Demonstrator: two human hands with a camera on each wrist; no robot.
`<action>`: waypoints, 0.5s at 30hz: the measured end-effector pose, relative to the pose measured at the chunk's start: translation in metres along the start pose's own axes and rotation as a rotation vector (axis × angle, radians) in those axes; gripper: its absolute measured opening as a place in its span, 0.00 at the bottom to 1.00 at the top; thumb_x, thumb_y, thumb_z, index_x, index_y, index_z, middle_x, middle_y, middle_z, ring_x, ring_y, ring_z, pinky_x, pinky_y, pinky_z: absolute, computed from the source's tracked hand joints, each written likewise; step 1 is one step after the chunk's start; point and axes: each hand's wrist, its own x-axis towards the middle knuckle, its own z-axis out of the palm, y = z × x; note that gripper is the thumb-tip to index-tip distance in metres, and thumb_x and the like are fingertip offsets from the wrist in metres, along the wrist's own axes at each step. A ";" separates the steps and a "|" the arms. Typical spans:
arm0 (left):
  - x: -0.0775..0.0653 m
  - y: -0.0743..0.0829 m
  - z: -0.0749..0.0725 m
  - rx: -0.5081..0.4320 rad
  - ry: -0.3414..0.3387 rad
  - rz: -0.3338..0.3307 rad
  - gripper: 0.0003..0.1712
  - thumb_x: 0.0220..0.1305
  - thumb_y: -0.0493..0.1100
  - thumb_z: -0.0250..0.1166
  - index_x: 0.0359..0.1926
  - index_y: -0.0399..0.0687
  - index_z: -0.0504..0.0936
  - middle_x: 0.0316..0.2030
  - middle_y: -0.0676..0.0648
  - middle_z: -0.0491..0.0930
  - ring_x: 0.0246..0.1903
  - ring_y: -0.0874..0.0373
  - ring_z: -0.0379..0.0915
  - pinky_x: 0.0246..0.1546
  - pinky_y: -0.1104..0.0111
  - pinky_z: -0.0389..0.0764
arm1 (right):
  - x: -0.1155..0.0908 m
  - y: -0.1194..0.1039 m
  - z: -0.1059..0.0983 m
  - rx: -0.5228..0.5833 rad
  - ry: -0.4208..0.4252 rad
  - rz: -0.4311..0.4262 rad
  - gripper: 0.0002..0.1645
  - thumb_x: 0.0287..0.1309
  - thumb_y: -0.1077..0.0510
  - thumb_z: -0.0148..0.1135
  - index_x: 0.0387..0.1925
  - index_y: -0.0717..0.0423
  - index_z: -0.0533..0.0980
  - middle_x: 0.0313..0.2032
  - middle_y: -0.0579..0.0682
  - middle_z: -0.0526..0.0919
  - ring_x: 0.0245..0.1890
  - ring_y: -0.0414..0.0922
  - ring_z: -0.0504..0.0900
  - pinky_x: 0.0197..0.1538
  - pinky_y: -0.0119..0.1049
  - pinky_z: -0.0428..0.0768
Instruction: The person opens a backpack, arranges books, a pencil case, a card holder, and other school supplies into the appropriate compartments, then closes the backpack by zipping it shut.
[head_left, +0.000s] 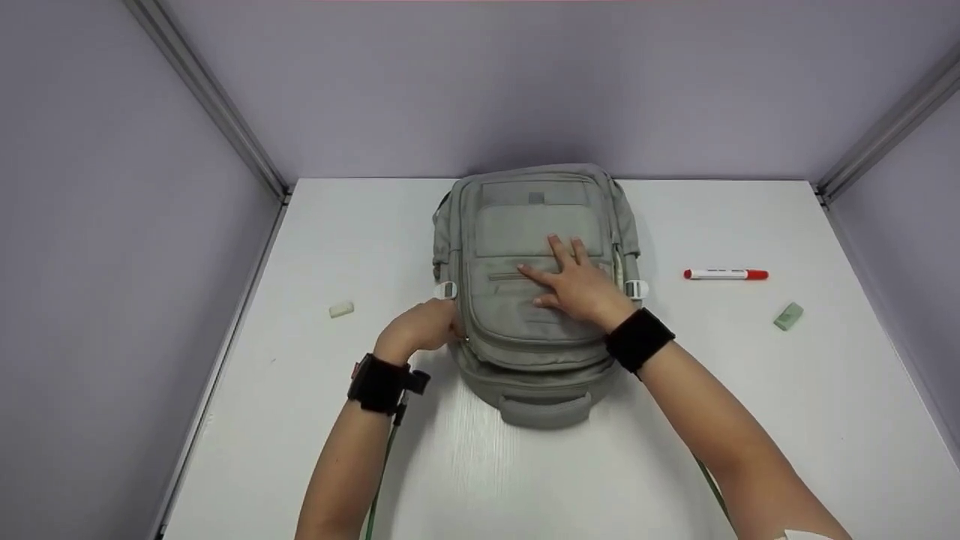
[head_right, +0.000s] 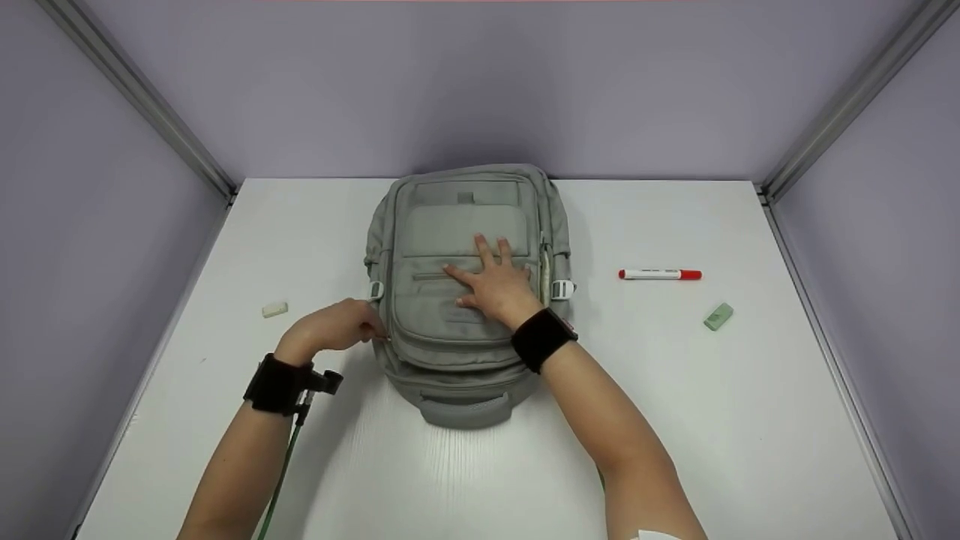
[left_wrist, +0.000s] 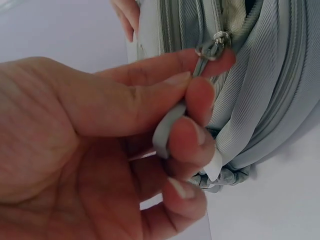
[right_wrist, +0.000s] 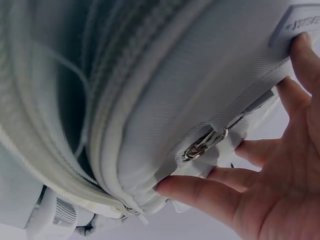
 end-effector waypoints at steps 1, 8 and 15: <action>0.000 0.001 0.001 -0.007 -0.009 0.019 0.21 0.59 0.23 0.58 0.13 0.43 0.69 0.15 0.54 0.59 0.17 0.61 0.52 0.20 0.69 0.59 | 0.001 0.000 -0.001 -0.005 -0.004 0.002 0.37 0.66 0.35 0.51 0.74 0.29 0.57 0.76 0.63 0.36 0.71 0.71 0.38 0.44 0.60 0.79; -0.001 0.006 0.006 -0.002 -0.073 0.163 0.17 0.58 0.24 0.62 0.14 0.38 0.80 0.13 0.57 0.62 0.16 0.64 0.53 0.19 0.73 0.59 | 0.001 0.001 -0.003 -0.036 -0.015 0.006 0.37 0.67 0.36 0.50 0.74 0.31 0.56 0.75 0.64 0.36 0.71 0.71 0.38 0.46 0.60 0.78; 0.005 0.021 0.017 -0.017 -0.164 0.269 0.15 0.59 0.25 0.62 0.17 0.36 0.83 0.13 0.56 0.62 0.16 0.64 0.49 0.19 0.73 0.57 | -0.003 0.003 0.001 -0.072 0.021 0.000 0.36 0.68 0.35 0.49 0.75 0.31 0.56 0.75 0.64 0.38 0.71 0.72 0.39 0.44 0.61 0.78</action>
